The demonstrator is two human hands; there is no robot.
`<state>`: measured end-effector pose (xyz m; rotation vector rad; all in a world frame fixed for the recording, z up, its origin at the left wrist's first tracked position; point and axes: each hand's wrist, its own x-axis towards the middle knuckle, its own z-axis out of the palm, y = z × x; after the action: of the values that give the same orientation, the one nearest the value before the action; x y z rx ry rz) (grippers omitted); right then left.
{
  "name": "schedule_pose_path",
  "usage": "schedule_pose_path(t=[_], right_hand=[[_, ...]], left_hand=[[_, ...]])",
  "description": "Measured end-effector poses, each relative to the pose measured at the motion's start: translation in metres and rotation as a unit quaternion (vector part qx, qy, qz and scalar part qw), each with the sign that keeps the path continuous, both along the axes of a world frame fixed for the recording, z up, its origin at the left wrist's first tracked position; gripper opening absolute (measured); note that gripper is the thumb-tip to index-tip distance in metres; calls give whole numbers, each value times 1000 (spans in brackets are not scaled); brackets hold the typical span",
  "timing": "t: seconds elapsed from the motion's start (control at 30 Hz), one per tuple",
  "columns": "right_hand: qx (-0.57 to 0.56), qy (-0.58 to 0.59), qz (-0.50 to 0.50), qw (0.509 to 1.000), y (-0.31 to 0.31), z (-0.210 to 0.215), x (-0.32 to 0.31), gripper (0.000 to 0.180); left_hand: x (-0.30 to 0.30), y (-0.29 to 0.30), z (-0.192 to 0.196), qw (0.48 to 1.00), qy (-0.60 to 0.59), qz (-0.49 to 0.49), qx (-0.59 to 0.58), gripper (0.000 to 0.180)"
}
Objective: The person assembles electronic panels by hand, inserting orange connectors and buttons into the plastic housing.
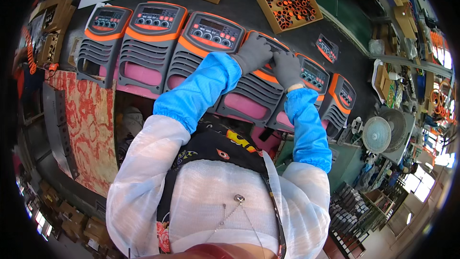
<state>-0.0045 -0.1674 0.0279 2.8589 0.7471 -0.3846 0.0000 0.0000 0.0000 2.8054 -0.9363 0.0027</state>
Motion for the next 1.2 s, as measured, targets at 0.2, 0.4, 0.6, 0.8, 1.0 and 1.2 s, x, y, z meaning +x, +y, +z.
schedule_pose_path(t=[0.2,0.4,0.6,0.8,1.0,1.2], right_hand=[[172,-40,10,984,93,48,2,24],[99,-90,93,987,146,5,18,16],[180,-94,186,961,141,-12,22,12],[186,-88,187,961,144,-16,27,11],[206,-60,139,967,162,-5,27,11],[244,-132,174,945,165,-32,28,14]], left_hand=[[-6,102,22,980,-64,147,-115,24],[-11,175,20,984,-63,159,55,14],[-5,183,15,979,-100,119,128,12],[6,178,27,976,-16,128,175,17],[5,175,25,967,12,174,184,22],[-19,165,24,986,-106,125,-2,12]])
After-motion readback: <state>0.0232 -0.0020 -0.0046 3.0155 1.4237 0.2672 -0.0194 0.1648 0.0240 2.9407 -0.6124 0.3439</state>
